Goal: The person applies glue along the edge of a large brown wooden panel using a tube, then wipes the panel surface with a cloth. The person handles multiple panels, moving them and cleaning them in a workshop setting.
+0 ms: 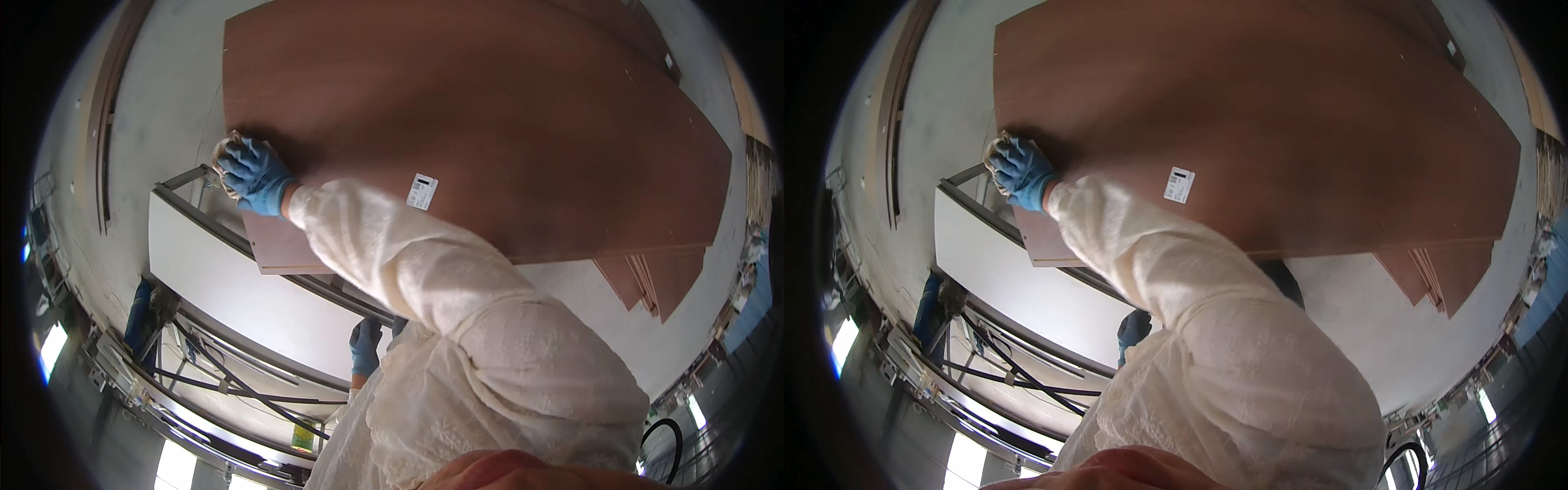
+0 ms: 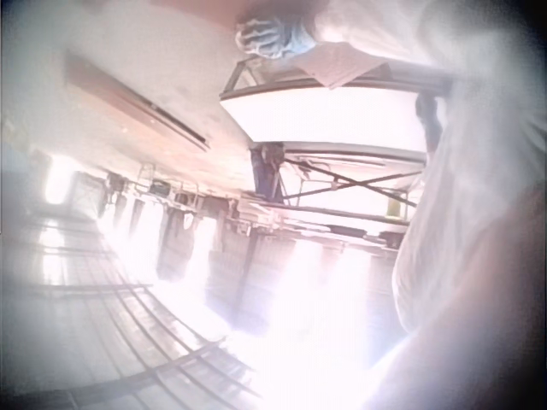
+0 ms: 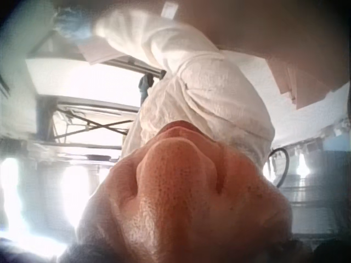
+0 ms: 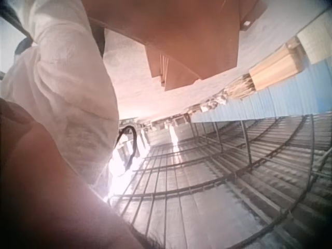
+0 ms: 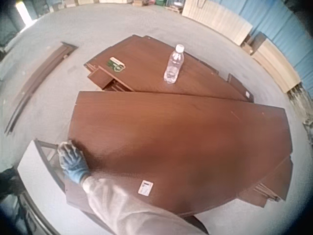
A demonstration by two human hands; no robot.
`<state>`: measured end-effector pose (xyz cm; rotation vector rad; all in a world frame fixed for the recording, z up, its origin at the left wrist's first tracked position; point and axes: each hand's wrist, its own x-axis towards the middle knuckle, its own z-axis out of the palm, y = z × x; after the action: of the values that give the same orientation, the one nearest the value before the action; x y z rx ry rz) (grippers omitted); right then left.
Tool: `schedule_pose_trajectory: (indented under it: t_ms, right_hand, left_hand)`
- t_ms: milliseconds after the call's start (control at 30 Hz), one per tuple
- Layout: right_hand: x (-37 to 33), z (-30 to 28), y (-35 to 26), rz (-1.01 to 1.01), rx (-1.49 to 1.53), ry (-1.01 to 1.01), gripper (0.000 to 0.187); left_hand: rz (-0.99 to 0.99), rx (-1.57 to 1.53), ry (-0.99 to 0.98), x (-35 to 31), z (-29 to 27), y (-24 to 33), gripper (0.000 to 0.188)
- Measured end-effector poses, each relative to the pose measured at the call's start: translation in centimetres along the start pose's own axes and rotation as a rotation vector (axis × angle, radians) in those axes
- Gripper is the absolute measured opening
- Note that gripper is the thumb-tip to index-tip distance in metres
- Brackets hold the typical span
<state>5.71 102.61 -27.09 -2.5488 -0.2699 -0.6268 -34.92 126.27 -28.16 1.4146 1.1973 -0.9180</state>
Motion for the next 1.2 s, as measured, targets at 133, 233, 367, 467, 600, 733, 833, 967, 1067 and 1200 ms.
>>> schedule_pose_trajectory:
  t_ms: [133, 233, 367, 467, 600, 733, 833, 967, 1067, 1200]
  right_hand:
    - [-7.9, -8.2, 10.4, 0.17, 0.095, 0.089, 0.047]
    - [-19.1, -22.9, 21.6, 0.597, -0.207, 0.036, 0.044]
    - [-34.1, -37.9, 30.7, 1.271, -0.769, -0.146, 0.063]
    - [-35.9, -34.5, 30.1, 1.335, -0.818, 0.051, 0.072]
    - [-24.2, -22.0, 19.0, 0.596, -0.545, 0.121, 0.046]
    - [-12.8, -14.7, 6.3, 0.404, -0.104, 0.192, 0.034]
    - [-13.1, -14.3, 4.2, 0.343, -0.07, 0.267, 0.04]
    - [-22.8, -20.6, 12.6, 0.395, -0.001, 0.183, 0.035]
    - [-35.8, -32.5, 22.9, 0.579, -0.379, 0.289, 0.035]
    - [-56.7, -51.4, 35.7, 1.081, -0.697, 0.063, 0.067]
  left_hand:
    - [-0.007, 0.066, -0.121, 1.7, -1.0, -0.6, 0.035]
    - [0.033, 0.182, -0.195, 2.9, -1.7, 0.0, 0.031]
    - [-0.044, 0.341, -0.065, 3.5, -2.0, 1.9, 0.027]
    - [-0.044, 0.313, -0.078, 3.9, -1.9, 3.3, 0.028]
    - [-0.03, 0.362, -0.089, 4.3, -1.5, 4.3, 0.03]
    - [-0.021, 0.338, -0.121, 4.5, 0.1, 5.3, 0.033]
    - [0.016, 0.305, -0.161, 4.3, 2.2, 5.5, 0.035]
    - [0.043, 0.388, -0.166, 3.3, 4.5, 4.3, 0.036]
    - [0.074, 0.407, -0.192, 1.6, 6.9, 2.0, 0.028]
    - [0.247, 0.731, -0.216, -3.6, 11.8, -3.0, 0.02]
